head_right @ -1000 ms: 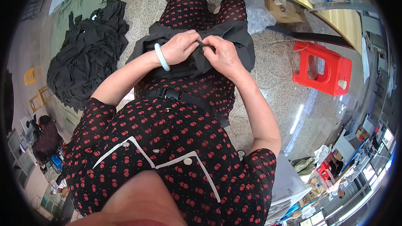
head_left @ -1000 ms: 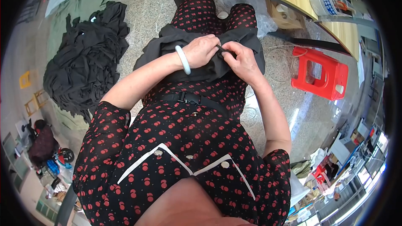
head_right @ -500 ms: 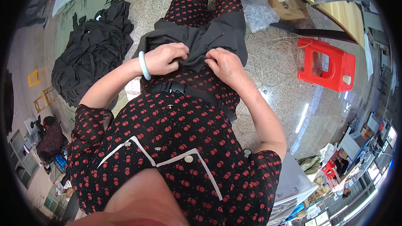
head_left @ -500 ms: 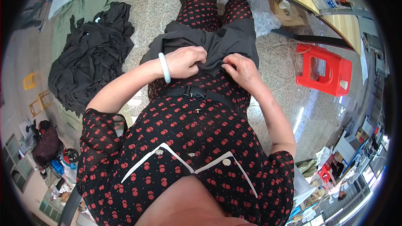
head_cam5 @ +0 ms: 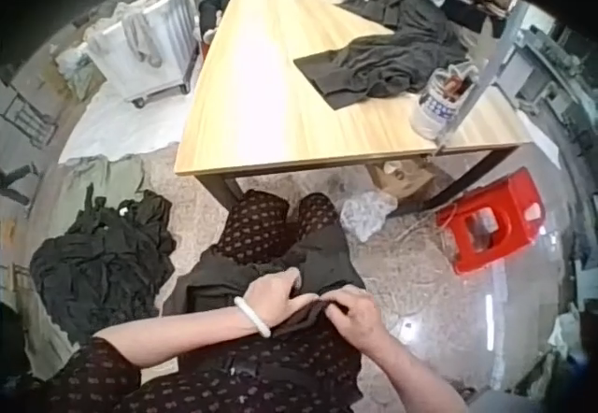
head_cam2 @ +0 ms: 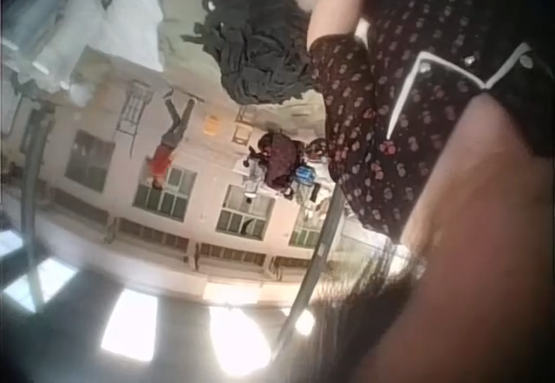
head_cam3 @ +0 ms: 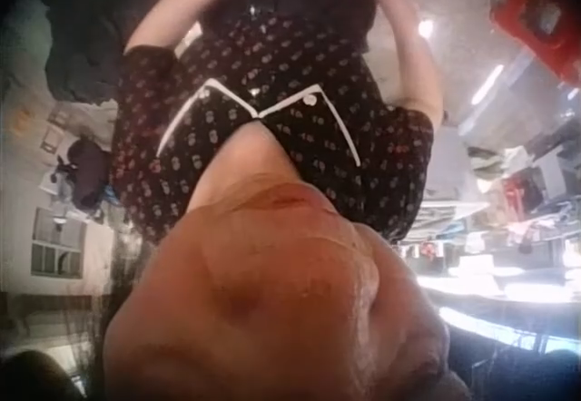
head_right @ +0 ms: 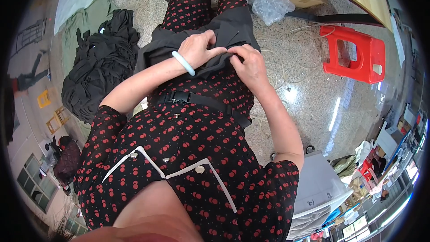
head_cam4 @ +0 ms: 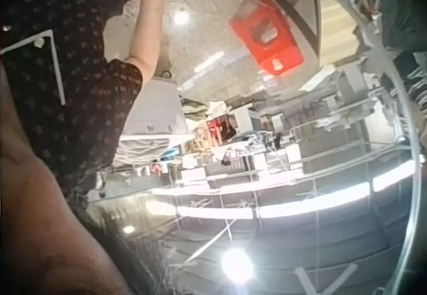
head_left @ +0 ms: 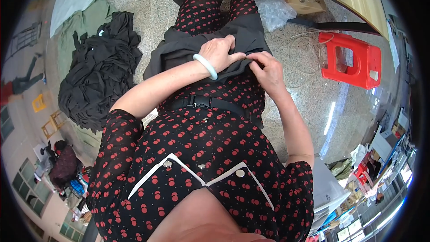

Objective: Inspecting and organizing pairs of black trousers in a garment factory.

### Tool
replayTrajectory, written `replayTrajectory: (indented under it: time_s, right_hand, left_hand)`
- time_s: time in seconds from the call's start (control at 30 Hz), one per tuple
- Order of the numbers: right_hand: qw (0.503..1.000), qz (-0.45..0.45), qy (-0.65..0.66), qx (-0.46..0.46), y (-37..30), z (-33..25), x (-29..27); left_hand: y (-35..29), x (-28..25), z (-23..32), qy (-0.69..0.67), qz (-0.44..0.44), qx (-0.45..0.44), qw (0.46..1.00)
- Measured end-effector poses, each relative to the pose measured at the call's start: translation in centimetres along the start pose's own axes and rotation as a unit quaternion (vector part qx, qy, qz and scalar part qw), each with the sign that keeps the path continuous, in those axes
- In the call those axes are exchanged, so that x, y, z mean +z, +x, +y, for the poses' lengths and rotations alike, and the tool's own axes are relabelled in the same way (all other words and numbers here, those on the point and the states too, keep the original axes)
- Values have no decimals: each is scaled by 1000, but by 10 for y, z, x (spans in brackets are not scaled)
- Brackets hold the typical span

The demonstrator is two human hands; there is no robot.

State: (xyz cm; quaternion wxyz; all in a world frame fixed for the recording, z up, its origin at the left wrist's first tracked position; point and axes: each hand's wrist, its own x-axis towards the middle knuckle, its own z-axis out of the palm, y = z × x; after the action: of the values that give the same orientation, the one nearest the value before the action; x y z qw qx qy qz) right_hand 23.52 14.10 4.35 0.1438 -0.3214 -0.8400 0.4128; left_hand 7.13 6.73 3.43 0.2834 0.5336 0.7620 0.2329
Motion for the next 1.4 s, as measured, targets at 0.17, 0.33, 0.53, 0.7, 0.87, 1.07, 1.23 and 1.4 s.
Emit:
replayTrajectory:
  time_s: [0.17, 0.33, 0.53, 0.7, 0.87, 1.07, 1.23, 1.4]
  right_hand:
    - [987, -41, 124, 98, 2, 3, -2]
    - [957, -77, 190, 205, 8, 5, -1]
    - [978, -26, 177, 104, 25, -21, -10]
    - [977, -44, 205, 24, 36, -51, -15]
    - [970, -44, 232, 63, 44, -47, -1]
    - [966, -47, 221, 124, 43, -49, -3]
    - [957, -44, 251, 141, 35, -48, -6]
    - [936, -18, 322, 142, 33, -38, -5]
  left_hand:
    - [6, 17, -17, -145, -110, -118, 976]
    - [7, 16, -18, -235, -89, -90, 964]
    - [7, -25, -9, -227, -4, -4, 974]
    - [0, -66, -2, -451, -79, -91, 884]
    - [-6, -59, -5, -573, -108, -172, 794]
    - [-1, -55, -13, -511, -75, -177, 837]
    - [3, -48, -21, -431, -24, -166, 886]
    - [6, -42, -29, -396, -16, -163, 904]
